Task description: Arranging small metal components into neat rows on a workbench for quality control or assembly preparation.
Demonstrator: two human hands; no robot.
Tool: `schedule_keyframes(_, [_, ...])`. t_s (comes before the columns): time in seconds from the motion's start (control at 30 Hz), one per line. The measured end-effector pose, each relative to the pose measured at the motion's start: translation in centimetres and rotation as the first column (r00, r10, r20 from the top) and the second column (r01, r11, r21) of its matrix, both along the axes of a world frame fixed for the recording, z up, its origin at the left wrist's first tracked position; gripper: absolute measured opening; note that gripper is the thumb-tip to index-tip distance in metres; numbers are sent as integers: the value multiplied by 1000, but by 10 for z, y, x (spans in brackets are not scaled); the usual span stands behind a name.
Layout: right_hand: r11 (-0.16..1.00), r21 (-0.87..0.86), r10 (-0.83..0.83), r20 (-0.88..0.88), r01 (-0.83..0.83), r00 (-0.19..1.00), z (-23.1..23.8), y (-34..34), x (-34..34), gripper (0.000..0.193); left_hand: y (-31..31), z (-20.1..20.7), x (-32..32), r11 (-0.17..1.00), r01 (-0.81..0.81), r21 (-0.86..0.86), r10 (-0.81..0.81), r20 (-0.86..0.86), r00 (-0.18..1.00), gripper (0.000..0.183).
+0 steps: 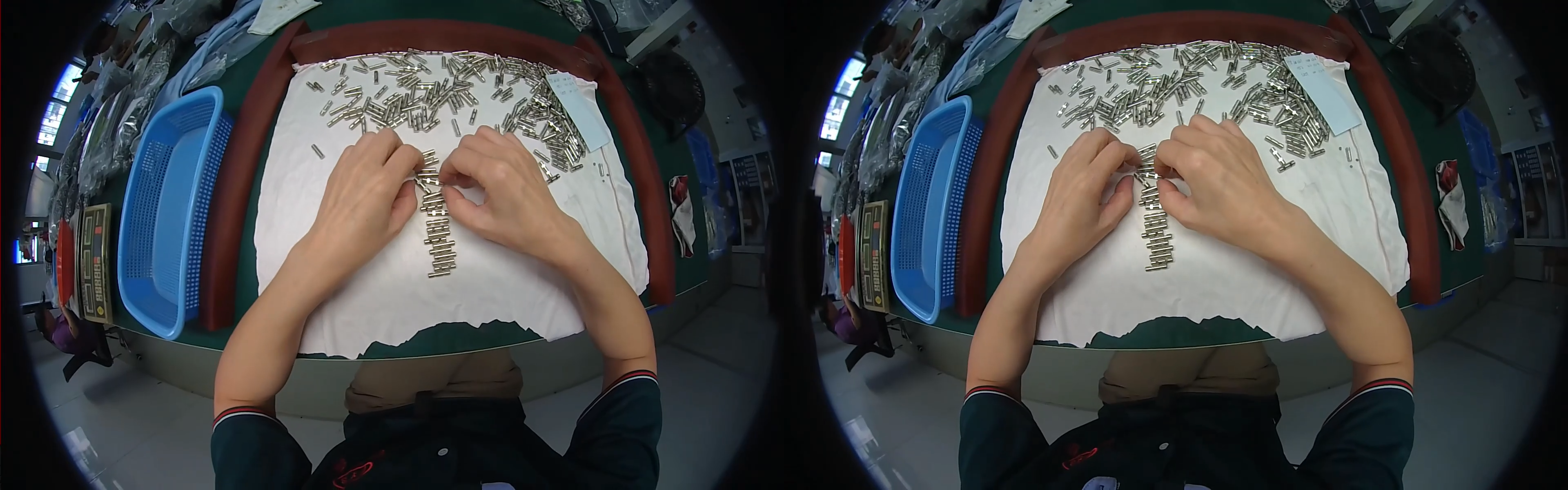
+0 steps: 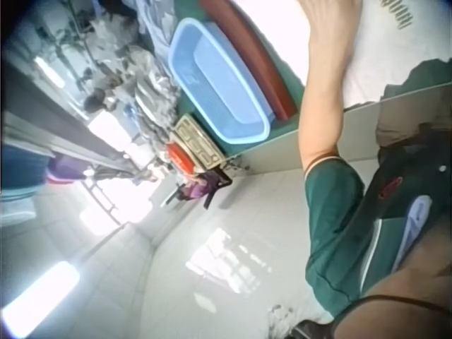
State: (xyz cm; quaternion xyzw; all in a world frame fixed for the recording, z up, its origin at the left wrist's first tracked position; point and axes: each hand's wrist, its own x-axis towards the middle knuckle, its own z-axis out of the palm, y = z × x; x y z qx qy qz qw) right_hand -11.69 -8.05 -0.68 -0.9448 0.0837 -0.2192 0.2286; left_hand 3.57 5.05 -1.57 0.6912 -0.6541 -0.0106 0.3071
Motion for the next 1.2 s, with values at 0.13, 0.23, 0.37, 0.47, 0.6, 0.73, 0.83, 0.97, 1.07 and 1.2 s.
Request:
schedule_keyframes(0.13, [1000, -12, 26, 30, -26, 999, -3, -1, 3, 3, 1, 3, 4, 996, 82, 19, -81, -51, 995, 14])
schedule_keyframes(0.23, [1000, -10, 18, 19, -18, 1000, -4, -1, 2, 3, 2, 5, 4, 997, 63, 46, -60, -67, 996, 11])
schedule_keyframes(0.37, [999, 36, 12, 11, -13, 1000, -5, -2, 2, 2, 0, 3, 2, 998, 54, 39, -51, -69, 996, 10])
schedule_keyframes(0.47, [999, 37, -31, 87, 28, 996, -8, -6, 4, 2, -1, 1, 3, 996, 85, -1, -84, -165, 983, 9])
schedule_keyframes(0.6, [964, -210, -137, 133, 163, 981, -13, -5, 5, 5, -2, -4, 1, 994, -99, -35, 98, -33, 995, 10])
schedule_keyframes(0.73, [961, -247, -103, 114, 128, 988, -15, 0, 9, 7, -5, -4, -4, 996, -89, -25, 89, 9, 996, 11])
schedule_keyframes(0.83, [953, -261, -118, 148, 153, 982, -19, 0, 11, 8, -7, -8, -5, 993, -105, -45, 107, 40, 993, 13])
schedule_keyframes(0.97, [958, -216, -163, 138, 190, 977, -20, 1, 11, 9, -6, -7, -9, 989, -137, -61, 137, -8, 991, 17])
schedule_keyframes(1.07, [959, -194, -174, 164, 205, 971, -19, 2, 14, 11, -7, -11, -9, 989, -133, -61, 133, -6, 991, 29])
schedule_keyframes(1.2, [943, -233, -203, 157, 236, 966, -17, 4, 10, 16, -7, -15, -7, 994, -85, -65, 84, -23, 996, 34])
